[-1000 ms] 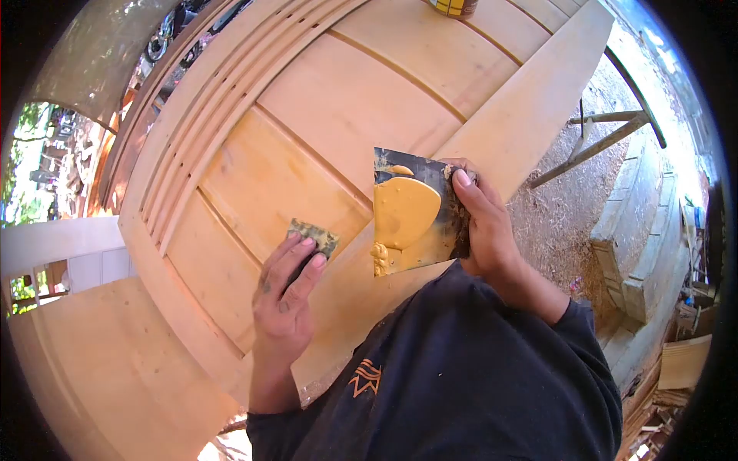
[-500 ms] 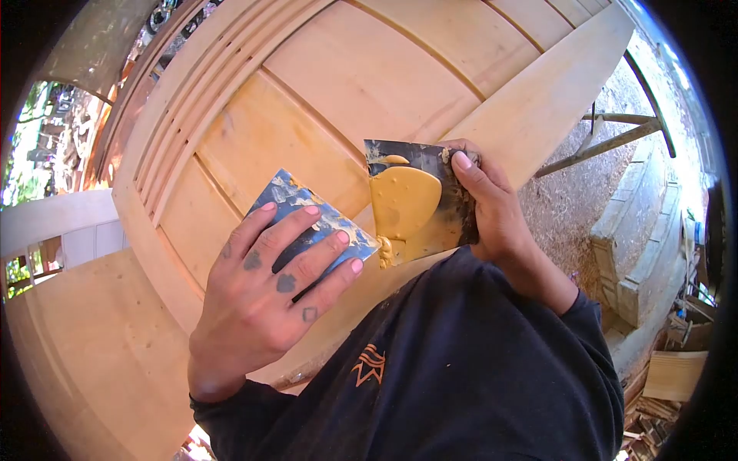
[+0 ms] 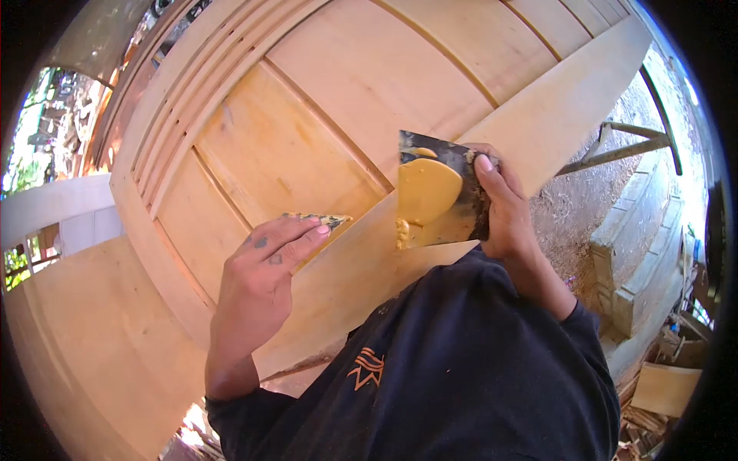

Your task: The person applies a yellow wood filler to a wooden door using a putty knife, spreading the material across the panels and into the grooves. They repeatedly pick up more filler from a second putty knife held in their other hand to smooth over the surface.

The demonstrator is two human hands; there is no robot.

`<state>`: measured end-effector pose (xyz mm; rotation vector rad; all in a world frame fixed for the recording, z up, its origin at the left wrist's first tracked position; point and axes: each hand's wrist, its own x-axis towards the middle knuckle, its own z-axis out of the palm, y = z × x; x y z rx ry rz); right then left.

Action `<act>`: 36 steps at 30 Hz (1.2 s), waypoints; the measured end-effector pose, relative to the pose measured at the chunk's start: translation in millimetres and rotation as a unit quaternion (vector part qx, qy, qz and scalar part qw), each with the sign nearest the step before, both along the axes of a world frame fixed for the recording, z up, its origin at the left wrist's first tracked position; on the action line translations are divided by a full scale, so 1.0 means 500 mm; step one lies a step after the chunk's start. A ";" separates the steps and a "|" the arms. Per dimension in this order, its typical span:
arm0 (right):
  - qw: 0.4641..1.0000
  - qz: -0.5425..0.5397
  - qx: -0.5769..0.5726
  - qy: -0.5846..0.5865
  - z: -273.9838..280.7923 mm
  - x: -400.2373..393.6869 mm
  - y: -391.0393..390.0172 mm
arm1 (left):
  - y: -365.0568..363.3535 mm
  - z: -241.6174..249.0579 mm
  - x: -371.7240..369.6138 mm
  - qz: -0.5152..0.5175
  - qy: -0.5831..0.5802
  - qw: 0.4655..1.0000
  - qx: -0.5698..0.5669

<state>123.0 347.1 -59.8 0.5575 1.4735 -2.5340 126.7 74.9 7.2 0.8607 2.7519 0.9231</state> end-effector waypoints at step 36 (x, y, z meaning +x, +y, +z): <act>0.374 0.191 0.828 0.370 -0.173 -0.437 0.407 | 0.222 -0.098 -0.039 0.248 -0.360 0.863 -0.253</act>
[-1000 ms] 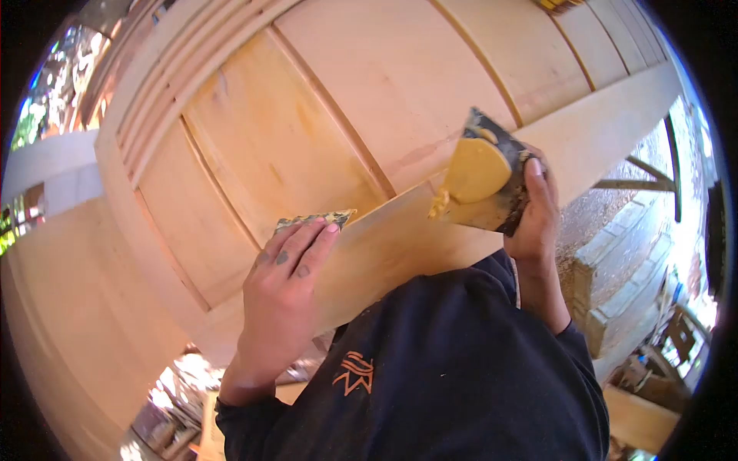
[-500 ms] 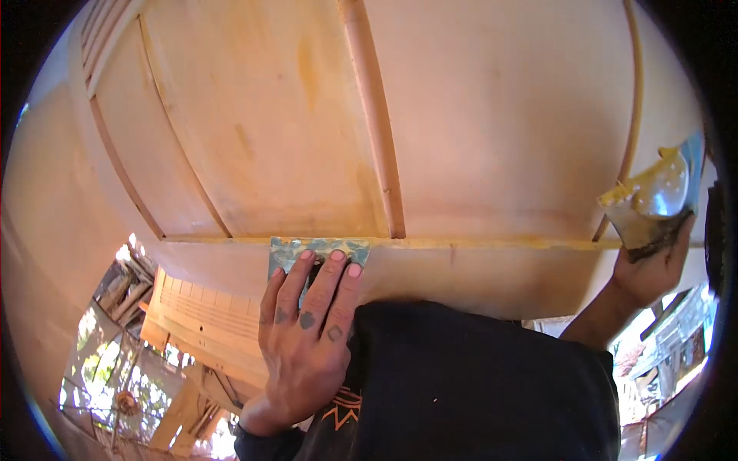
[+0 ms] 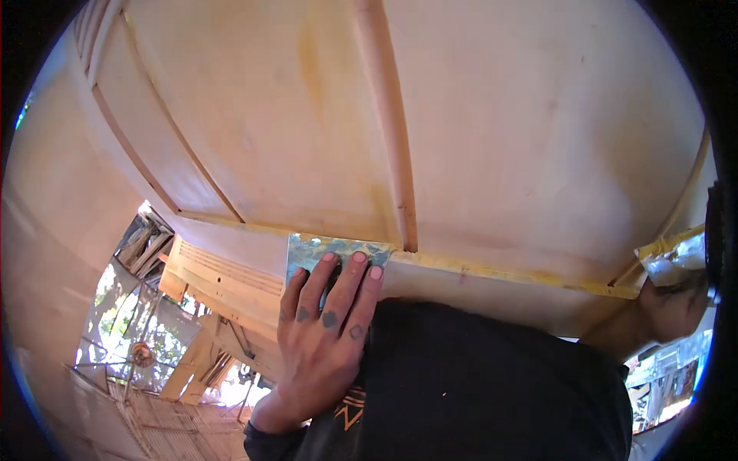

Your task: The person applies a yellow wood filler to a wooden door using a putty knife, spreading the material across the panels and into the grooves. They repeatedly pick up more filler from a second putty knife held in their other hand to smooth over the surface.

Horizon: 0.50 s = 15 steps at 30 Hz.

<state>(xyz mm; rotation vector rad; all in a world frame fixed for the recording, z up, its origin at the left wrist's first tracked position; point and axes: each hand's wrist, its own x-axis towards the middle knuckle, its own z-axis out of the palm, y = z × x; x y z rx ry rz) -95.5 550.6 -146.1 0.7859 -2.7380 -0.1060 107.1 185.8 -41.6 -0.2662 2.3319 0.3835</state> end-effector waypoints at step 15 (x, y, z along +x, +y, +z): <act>0.999 0.022 0.028 0.007 0.017 0.022 0.048 | -0.053 0.041 -0.086 0.059 -0.029 0.997 0.050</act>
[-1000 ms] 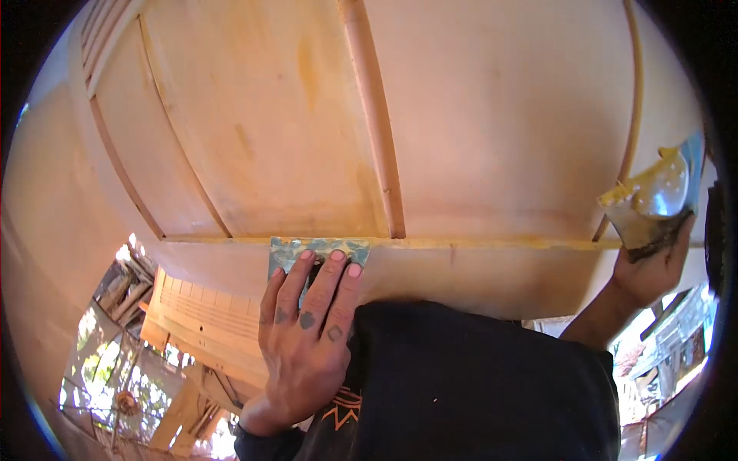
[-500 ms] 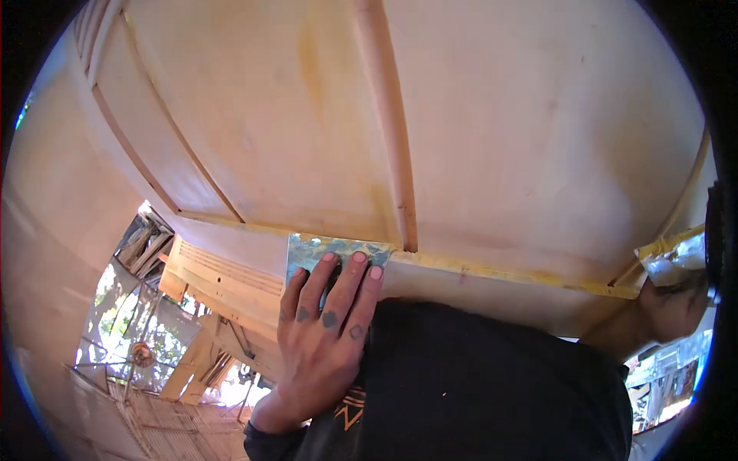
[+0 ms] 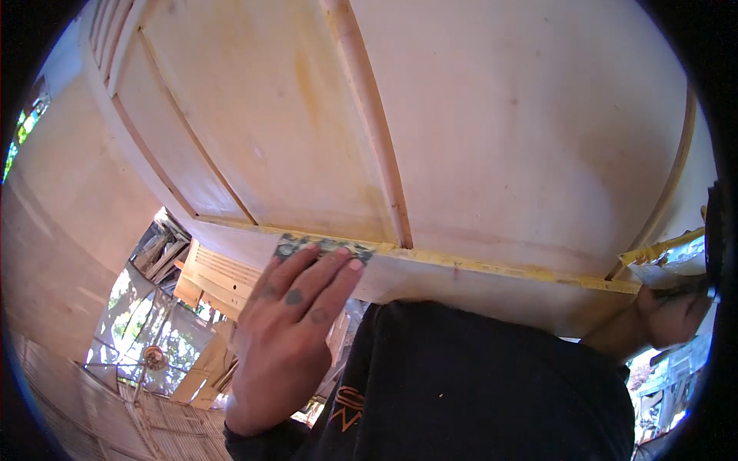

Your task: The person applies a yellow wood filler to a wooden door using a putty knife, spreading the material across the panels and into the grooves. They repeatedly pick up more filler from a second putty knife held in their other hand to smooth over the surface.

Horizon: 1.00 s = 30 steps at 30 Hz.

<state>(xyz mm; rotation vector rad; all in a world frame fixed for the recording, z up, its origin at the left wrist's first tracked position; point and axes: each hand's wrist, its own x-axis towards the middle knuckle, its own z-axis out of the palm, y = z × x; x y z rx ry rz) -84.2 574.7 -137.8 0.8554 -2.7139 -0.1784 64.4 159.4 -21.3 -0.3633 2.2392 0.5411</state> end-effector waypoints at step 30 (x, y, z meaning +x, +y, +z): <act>0.983 -0.147 -0.102 -0.047 -0.026 0.054 -0.004 | -0.026 -0.048 -0.059 -0.038 -0.085 0.990 0.103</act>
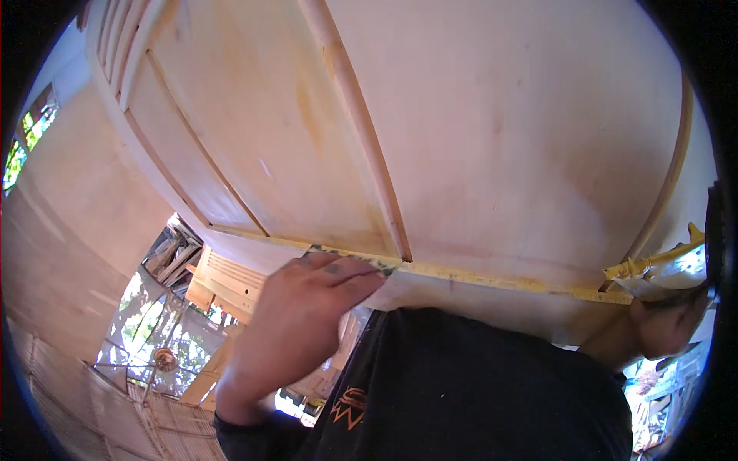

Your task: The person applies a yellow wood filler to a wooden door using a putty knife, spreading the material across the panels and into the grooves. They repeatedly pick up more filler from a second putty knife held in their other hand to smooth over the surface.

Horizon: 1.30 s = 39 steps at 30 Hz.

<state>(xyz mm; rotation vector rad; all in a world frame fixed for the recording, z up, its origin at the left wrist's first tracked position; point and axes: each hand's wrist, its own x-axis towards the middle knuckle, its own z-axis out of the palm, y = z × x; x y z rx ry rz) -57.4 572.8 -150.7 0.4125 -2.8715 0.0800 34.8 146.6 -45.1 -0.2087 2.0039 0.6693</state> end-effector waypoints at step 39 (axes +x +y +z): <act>0.972 0.068 -0.219 -0.044 0.000 0.000 -0.111 | 0.038 0.015 0.029 -0.406 0.259 0.873 -0.084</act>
